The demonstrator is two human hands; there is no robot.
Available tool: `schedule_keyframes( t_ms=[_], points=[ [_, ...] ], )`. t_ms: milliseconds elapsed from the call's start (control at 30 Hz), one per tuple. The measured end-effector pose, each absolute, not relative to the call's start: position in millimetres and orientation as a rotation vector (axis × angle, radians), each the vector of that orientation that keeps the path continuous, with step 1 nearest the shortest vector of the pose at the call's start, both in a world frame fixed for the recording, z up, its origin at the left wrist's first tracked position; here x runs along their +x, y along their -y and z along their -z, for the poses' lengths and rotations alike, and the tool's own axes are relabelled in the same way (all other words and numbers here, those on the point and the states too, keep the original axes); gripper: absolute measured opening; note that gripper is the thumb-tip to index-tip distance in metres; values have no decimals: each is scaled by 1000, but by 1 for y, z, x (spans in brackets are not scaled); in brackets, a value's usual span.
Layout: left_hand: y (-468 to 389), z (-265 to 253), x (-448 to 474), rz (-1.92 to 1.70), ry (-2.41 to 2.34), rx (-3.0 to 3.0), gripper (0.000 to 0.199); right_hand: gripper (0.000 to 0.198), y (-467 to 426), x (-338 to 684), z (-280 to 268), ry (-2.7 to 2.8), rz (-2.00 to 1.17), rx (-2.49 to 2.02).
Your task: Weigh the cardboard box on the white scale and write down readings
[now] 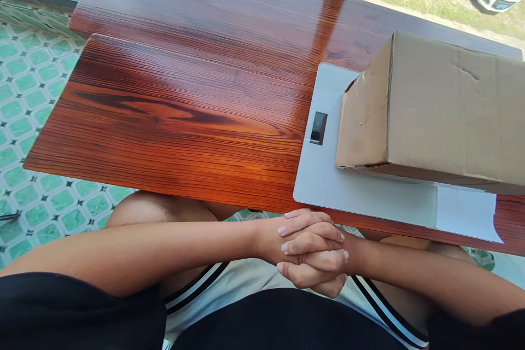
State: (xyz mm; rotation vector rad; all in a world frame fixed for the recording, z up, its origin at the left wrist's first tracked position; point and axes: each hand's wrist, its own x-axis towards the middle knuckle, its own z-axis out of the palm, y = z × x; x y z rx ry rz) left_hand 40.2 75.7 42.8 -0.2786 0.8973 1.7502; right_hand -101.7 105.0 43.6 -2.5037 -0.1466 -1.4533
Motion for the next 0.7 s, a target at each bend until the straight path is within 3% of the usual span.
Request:
schedule_keyframes(
  t_ms=[433, 700],
  points=[
    [-47, -12, 48, -1730, -1408, -529, 37, 29, -104, -103, -42, 79, 1364, -2466],
    [-55, -33, 41, -1291, -1900, -504, 58, 29, -107, -103, -47, 133, 1387, -2520]
  ],
)
